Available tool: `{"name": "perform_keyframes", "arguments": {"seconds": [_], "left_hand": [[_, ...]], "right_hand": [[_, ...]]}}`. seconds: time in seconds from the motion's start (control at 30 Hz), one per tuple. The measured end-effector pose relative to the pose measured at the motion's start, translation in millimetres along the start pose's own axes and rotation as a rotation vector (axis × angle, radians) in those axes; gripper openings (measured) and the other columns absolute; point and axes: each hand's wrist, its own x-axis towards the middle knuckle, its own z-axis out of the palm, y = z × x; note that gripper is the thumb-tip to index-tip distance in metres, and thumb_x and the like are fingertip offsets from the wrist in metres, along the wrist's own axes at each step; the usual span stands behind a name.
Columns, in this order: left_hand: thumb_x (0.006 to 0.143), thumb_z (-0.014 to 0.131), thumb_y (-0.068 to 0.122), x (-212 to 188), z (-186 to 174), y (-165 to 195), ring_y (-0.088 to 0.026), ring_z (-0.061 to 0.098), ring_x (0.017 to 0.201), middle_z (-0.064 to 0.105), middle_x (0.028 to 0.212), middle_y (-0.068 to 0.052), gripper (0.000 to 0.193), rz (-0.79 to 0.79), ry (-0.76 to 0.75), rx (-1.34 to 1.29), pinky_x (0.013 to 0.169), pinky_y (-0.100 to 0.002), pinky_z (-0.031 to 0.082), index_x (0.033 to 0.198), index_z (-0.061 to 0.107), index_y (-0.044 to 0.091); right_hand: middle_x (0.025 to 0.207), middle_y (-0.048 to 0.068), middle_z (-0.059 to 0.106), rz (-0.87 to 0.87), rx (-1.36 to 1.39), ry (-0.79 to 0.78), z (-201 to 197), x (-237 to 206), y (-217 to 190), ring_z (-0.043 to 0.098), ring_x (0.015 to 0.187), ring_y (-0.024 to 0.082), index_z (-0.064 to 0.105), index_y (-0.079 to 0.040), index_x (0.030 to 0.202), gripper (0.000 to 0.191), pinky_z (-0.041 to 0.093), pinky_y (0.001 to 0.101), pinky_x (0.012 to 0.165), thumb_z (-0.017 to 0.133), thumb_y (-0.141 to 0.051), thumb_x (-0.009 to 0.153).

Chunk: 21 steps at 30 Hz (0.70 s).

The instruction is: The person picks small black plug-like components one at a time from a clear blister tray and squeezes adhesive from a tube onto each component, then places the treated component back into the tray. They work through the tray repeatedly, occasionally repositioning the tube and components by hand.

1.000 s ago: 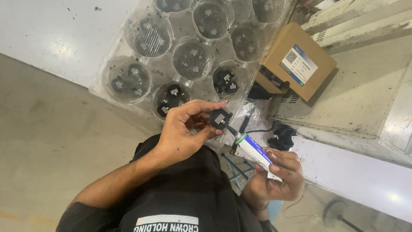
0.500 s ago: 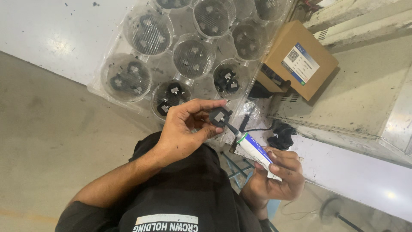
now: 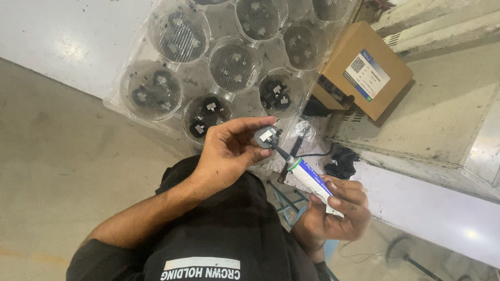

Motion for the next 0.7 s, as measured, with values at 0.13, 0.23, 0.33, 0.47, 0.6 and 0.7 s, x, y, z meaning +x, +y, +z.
{"name": "perform_keyframes", "arguments": {"seconds": [0.13, 0.23, 0.33, 0.47, 0.6, 0.7], "left_hand": [[0.094, 0.066, -0.014, -3, 4, -11, -0.011, 0.068, 0.111, 0.07, 0.123, -0.008, 0.048, -0.023, 0.001, -0.13, 0.099, -0.028, 0.061, 0.139, 0.061, -0.002], [0.098, 0.067, -0.011, -6, 4, -15, -0.013, 0.066, 0.113, 0.069, 0.125, -0.01, 0.047, -0.03, -0.042, -0.174, 0.102, -0.03, 0.057, 0.143, 0.06, -0.002], [0.098, 0.067, -0.007, -7, 4, -17, -0.014, 0.067, 0.115, 0.067, 0.129, -0.01, 0.046, -0.03, -0.076, -0.209, 0.103, -0.033, 0.058, 0.143, 0.058, -0.001], [0.101, 0.066, 0.001, -9, 2, -21, -0.016, 0.068, 0.113, 0.065, 0.14, -0.011, 0.042, -0.043, -0.126, -0.213, 0.1, -0.035, 0.061, 0.143, 0.057, -0.001], [0.103, 0.066, 0.005, -12, 3, -28, -0.017, 0.069, 0.105, 0.062, 0.148, -0.013, 0.042, -0.064, -0.153, -0.231, 0.095, -0.034, 0.06, 0.144, 0.057, 0.0], [0.103, 0.066, 0.006, -12, 2, -33, -0.018, 0.07, 0.105, 0.062, 0.148, -0.013, 0.042, -0.07, -0.153, -0.271, 0.096, -0.035, 0.061, 0.143, 0.056, -0.001]], "right_hand": [[0.091, 0.01, 0.062, 0.015, 0.017, -0.002, -1, -3, 2, 0.069, 0.085, 0.025, 0.054, -0.007, 0.102, 0.029, 0.061, 0.0321, 0.075, 0.081, -0.004, 0.093], [0.096, 0.01, 0.062, 0.014, 0.031, 0.026, -3, -5, 7, 0.068, 0.091, 0.025, 0.053, -0.007, 0.108, 0.03, 0.062, 0.0328, 0.08, 0.079, 0.0, 0.095], [0.102, 0.009, 0.061, -0.006, 0.101, 0.129, -1, -5, 16, 0.066, 0.096, 0.022, 0.053, -0.006, 0.112, 0.029, 0.066, 0.0337, 0.081, 0.075, 0.001, 0.096], [0.102, 0.008, 0.059, -0.041, 0.131, 0.154, 0, -4, 20, 0.066, 0.092, 0.021, 0.051, -0.007, 0.109, 0.028, 0.066, 0.0309, 0.076, 0.074, 0.0, 0.094], [0.094, 0.008, 0.059, 0.028, 0.091, 0.067, -1, -6, 11, 0.069, 0.09, 0.023, 0.05, -0.008, 0.108, 0.029, 0.062, 0.0289, 0.078, 0.075, 0.0, 0.095], [0.092, 0.009, 0.06, 0.04, 0.077, 0.06, -1, -4, 10, 0.069, 0.088, 0.025, 0.05, -0.008, 0.106, 0.029, 0.061, 0.0304, 0.076, 0.075, 0.002, 0.093]]}}
